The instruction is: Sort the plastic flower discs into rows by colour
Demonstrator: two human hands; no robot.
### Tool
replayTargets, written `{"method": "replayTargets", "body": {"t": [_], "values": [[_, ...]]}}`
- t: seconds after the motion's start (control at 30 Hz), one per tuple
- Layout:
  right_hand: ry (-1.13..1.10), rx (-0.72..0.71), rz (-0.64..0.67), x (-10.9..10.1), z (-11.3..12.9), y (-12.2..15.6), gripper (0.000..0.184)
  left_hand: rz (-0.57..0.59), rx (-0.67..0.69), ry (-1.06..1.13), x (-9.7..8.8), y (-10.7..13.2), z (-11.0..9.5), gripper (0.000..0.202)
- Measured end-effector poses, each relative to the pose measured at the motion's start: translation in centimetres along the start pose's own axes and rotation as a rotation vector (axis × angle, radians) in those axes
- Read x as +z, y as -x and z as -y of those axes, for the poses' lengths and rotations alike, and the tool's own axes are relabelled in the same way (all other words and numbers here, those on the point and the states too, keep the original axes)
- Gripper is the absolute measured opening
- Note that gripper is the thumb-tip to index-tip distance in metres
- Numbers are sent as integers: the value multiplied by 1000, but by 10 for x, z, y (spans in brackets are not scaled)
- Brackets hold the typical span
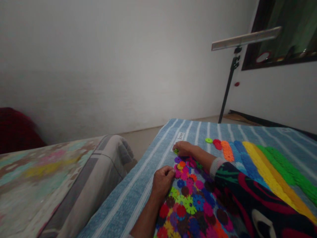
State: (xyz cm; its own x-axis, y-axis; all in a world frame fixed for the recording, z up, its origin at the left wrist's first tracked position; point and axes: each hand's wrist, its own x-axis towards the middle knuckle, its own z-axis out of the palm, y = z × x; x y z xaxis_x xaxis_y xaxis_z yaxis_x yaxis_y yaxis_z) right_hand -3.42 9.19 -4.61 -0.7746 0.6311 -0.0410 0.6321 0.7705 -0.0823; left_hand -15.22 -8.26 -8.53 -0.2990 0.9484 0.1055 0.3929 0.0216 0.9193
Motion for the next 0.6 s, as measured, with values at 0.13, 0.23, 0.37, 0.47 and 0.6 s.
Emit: {"method": "replayTargets", "body": {"t": [0.13,0.23,0.37,0.47,0.6], "values": [[-14,7,-28,-1,5,0,43,5,1,-7,-1,-1,0,29],[-41,47,-93,-4,-3,0,47,7,-4,-2,-1,-1,-1,30],[-71,199,-177,-11,-47,9,49,14,-10,7,-2,0,-3,30],[-84,368,-223,-12,-94,26,46,12,-13,8,-2,0,-3,29],[-122,507,-290,-5,-141,51,45,7,-18,4,-2,1,-3,27]]}}
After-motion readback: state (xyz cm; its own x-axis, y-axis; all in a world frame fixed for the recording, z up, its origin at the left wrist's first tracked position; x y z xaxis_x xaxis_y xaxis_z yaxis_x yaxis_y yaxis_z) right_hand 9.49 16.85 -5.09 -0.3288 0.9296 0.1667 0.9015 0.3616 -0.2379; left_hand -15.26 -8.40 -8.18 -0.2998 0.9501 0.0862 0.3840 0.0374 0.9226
